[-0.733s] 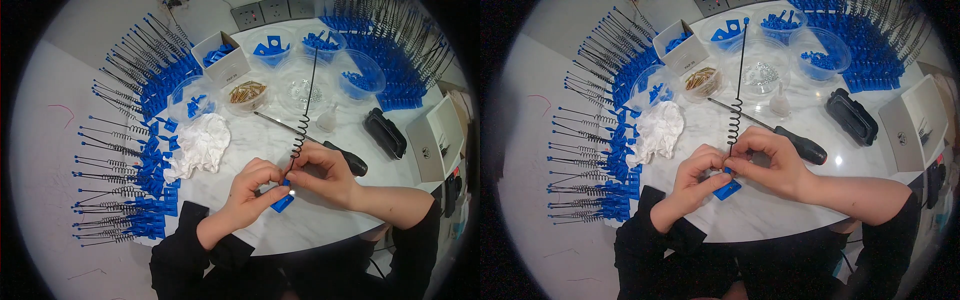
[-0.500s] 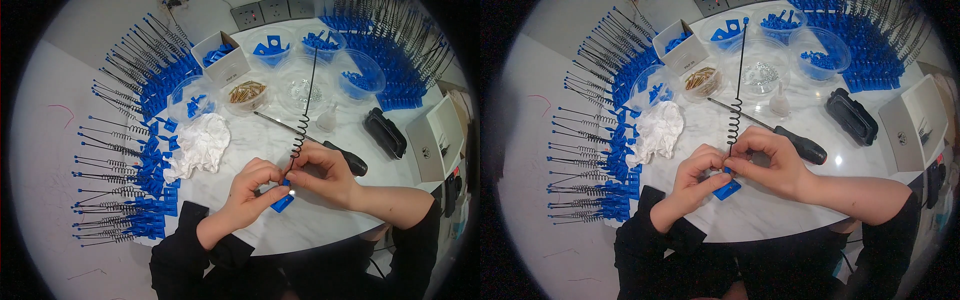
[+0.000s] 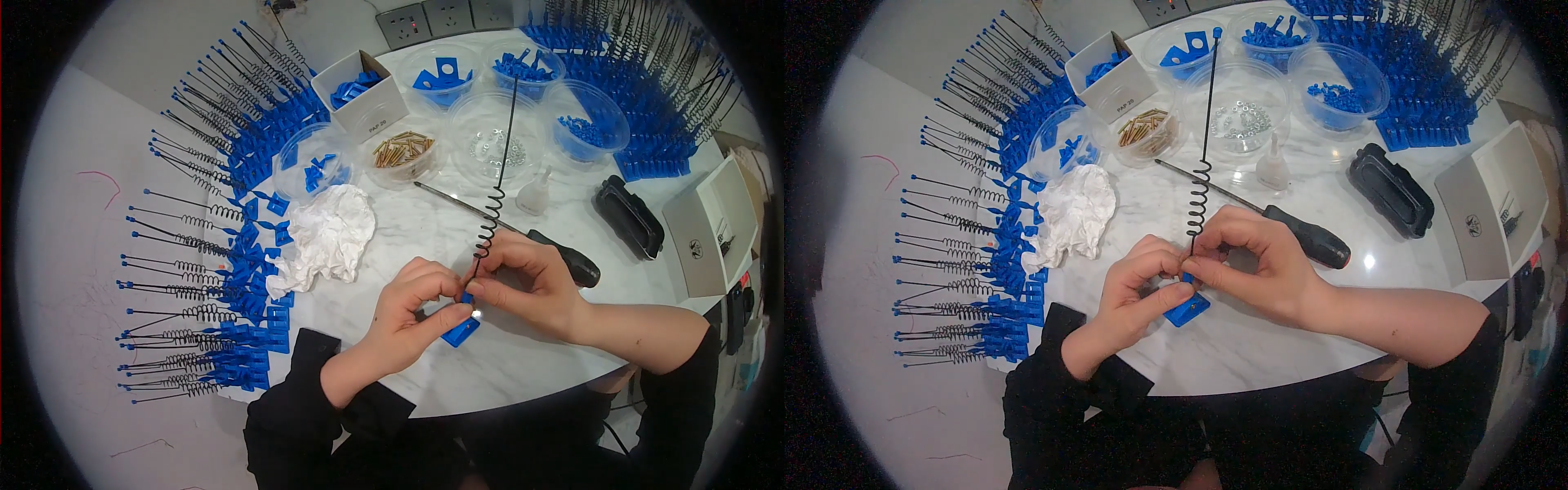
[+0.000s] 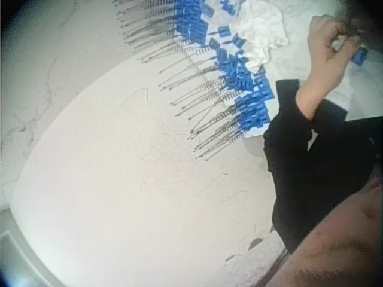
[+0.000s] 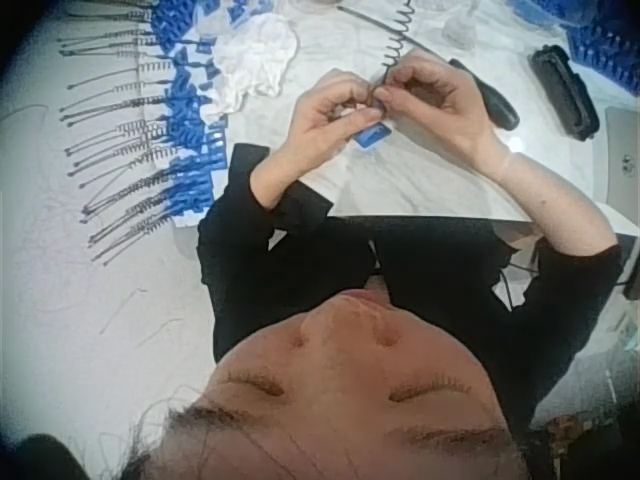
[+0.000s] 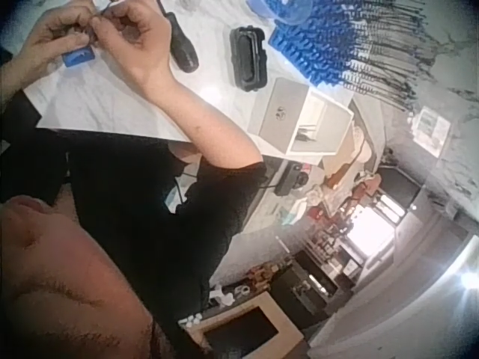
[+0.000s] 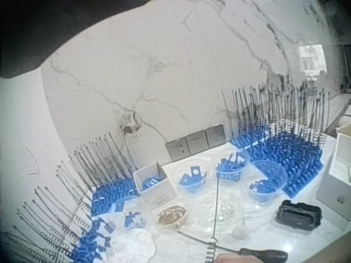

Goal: The person assembles small blue plastic parts with metal springs and wires at a table, using a screwdriver and tweezers.

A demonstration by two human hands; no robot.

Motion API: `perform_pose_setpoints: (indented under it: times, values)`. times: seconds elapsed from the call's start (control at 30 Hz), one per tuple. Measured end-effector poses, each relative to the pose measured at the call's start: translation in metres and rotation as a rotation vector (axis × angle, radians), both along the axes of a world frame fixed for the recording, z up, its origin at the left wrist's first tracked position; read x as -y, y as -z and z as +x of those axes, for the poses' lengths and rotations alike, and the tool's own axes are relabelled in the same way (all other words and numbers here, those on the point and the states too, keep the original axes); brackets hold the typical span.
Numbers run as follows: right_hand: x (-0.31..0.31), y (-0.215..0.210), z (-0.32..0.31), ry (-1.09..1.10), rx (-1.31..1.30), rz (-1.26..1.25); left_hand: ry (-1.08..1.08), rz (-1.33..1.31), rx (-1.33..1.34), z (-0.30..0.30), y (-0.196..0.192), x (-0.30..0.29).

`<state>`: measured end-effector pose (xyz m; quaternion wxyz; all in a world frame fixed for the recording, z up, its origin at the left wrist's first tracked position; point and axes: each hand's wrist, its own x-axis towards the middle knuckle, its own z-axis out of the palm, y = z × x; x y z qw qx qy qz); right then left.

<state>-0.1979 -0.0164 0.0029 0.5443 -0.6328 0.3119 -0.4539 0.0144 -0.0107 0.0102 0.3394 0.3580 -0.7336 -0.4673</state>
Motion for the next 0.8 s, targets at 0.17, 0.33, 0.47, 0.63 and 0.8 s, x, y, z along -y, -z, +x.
perform_pose_setpoints:
  times: [0.17,0.33,0.47,0.63,0.8]
  values:
    - [0.0003,0.0,0.0003,0.004,-0.011,-0.018,0.004,-0.009,-0.004,0.0,0.0006,0.0009]
    - [-0.0001,0.0001,0.0,-0.004,0.001,0.001,-0.006,-0.001,-0.018,-0.0007,0.0007,-0.0006]
    - [-0.0005,0.0021,0.0007,-0.002,0.014,0.02,-0.008,-0.003,-0.022,-0.0008,0.0008,-0.0003]
    - [-0.0005,0.0013,-0.0002,-0.007,0.014,0.027,0.002,-0.015,-0.002,-0.0004,0.0009,0.0006]
    - [-0.0003,0.0018,0.0003,-0.006,0.012,0.001,0.0,-0.013,-0.014,-0.0006,0.0011,0.0003]
